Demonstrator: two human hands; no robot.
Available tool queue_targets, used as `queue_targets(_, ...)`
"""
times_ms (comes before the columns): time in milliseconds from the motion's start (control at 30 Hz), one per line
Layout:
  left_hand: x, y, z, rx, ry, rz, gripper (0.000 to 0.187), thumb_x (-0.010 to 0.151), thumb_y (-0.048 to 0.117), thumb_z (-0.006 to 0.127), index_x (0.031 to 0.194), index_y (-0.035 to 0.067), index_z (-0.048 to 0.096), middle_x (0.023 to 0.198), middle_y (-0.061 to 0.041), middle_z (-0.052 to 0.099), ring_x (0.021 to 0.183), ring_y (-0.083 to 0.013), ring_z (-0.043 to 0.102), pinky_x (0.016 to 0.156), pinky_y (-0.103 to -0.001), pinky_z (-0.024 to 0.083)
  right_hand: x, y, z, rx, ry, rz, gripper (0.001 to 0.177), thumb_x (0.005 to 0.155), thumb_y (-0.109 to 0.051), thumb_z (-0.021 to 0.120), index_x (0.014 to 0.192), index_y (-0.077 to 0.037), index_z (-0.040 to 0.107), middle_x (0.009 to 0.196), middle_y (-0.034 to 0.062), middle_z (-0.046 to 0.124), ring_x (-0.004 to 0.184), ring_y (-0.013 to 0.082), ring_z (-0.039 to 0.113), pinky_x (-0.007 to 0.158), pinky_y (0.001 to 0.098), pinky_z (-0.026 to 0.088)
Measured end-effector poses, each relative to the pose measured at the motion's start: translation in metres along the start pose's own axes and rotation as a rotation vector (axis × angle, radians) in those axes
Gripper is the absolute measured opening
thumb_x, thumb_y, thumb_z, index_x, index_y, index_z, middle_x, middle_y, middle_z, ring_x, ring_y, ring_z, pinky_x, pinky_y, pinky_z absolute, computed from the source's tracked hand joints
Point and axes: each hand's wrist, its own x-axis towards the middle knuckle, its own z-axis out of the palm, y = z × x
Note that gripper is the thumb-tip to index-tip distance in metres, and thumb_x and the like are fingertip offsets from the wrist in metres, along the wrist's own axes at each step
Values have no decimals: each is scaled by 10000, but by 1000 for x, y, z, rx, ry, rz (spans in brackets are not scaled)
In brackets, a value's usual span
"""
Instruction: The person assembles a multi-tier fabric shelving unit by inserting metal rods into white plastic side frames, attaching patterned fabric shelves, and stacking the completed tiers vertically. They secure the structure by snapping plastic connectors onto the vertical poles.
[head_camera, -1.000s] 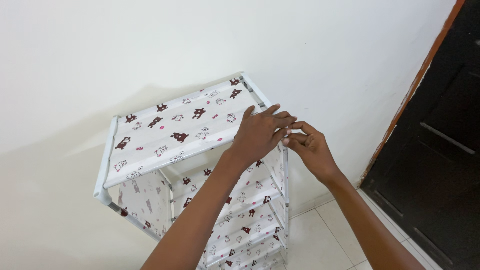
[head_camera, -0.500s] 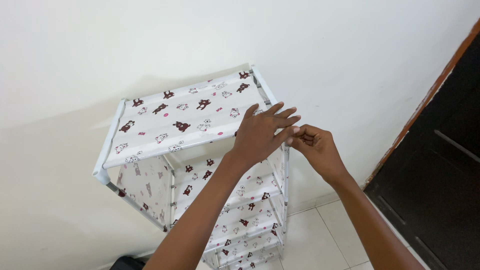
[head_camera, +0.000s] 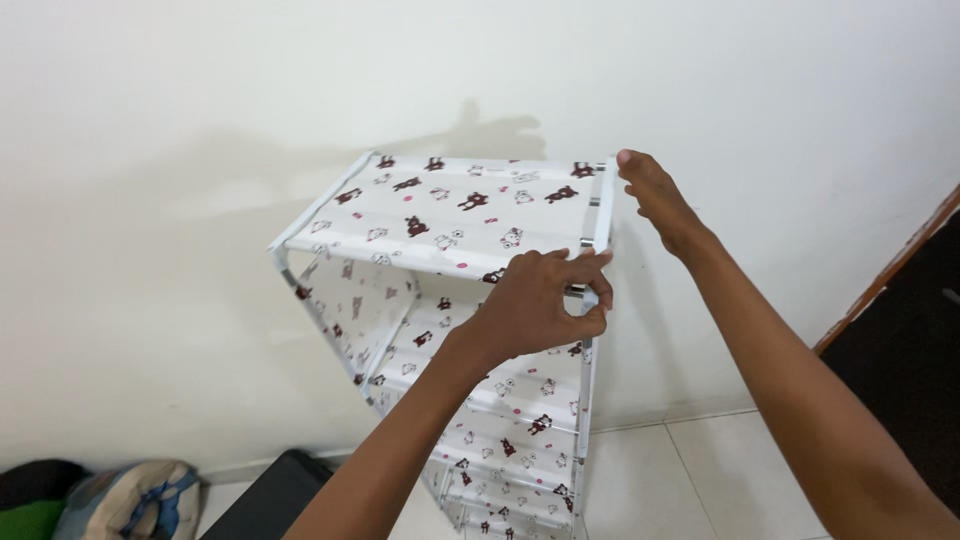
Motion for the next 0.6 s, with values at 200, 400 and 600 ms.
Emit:
queue_targets(200, -59, 30, -6, -18, 132, 188, 453, 808, 87, 628, 1260, 86, 647, 1106, 3, 732, 1073, -242, 726, 1203, -502, 417, -40, 3, -4, 247, -60, 93, 388, 960, -468, 537, 1026, -91, 605, 957, 79, 643, 933, 192, 629, 860, 390, 523)
queue_targets(400, -128, 33, -20, 36, 221, 261, 491, 777, 37, 560, 1257, 93, 648, 1362, -42, 693, 1344, -249, 627, 1238, -509, 366, -133, -13, -11, 208, 23, 74, 372, 1014, -452, 583, 884, -104, 586, 703, 42, 581, 663, 168, 584, 725, 335, 529)
queue_targets(600, -206, 5, -45, 434, 421, 449, 537, 818, 17, 566, 1330, 143, 669, 1416, -64, 655, 1357, -239, 595, 1204, -464, 403, -234, -52, 2, 92, 60, 70, 452, 1032, -452, 591, 751, -103, 530, 595, 95, 582, 584, 205, 602, 725, 367, 552)
